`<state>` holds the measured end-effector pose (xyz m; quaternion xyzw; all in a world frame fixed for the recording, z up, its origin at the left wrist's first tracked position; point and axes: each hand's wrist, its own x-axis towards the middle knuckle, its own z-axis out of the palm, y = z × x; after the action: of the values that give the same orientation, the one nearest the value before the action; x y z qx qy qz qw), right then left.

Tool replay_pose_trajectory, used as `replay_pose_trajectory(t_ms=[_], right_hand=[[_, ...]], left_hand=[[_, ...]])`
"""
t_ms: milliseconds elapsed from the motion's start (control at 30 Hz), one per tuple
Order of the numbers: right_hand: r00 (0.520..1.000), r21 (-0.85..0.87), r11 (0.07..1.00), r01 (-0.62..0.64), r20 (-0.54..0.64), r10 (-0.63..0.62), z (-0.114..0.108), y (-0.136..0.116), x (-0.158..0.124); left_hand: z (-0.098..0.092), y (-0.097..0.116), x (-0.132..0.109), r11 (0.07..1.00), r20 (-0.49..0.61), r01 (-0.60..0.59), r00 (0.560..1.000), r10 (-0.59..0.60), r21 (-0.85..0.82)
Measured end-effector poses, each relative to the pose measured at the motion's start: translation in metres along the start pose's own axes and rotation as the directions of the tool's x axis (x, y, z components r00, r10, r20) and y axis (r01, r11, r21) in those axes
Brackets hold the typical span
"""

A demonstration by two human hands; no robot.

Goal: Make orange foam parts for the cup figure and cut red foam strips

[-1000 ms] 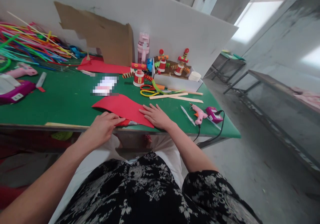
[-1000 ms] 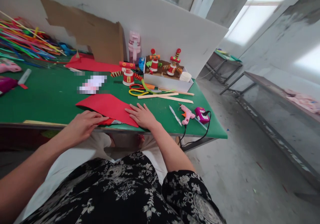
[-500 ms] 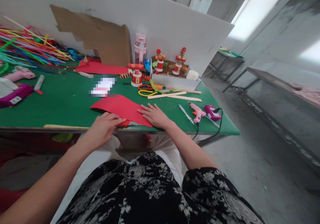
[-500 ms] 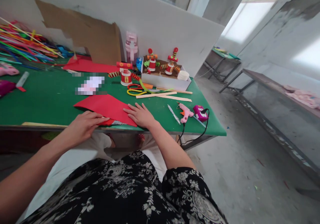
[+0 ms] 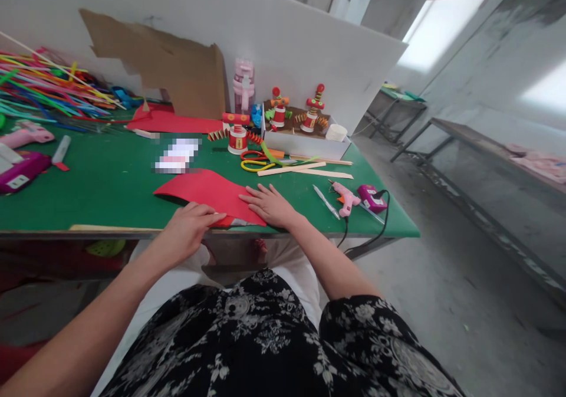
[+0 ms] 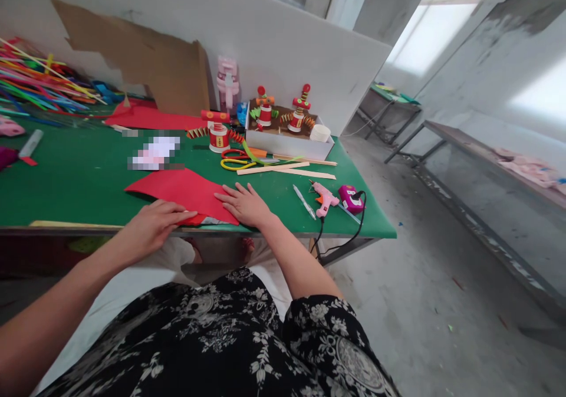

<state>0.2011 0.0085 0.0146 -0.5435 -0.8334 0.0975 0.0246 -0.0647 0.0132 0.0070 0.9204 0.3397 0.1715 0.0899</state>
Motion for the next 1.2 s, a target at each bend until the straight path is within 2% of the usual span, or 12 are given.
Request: replay_pose_trajectory(t_ms=[267,467,800,1200], right_hand=[[1.0,0.013,1.0,0.001,0.0,-0.001,0.001,0.001,0.0],[1.0,0.028,1.0,0.008,-0.002,-0.008,0.001,0.002,0.001],[1.0,0.032,0.999,0.004,0.013,-0.004,0.0,0.002,0.001],[1.0,0.037,0.999,0.007,0.014,-0.007,-0.001,0.001,0.0]], left_hand=[[-0.002,0.004,0.001,0.999,-0.005,-0.015,1.0,0.015,0.028],[-0.007,-0.004,-0.009,0.997,-0.017,0.009,1.0,-0.008,0.07],[-0.009,-0.015,-0.015,0.992,0.036,0.077,0.996,-0.081,0.102],[-0.008,-0.016,-0.015,0.992,-0.016,0.095,0.995,-0.094,0.083]])
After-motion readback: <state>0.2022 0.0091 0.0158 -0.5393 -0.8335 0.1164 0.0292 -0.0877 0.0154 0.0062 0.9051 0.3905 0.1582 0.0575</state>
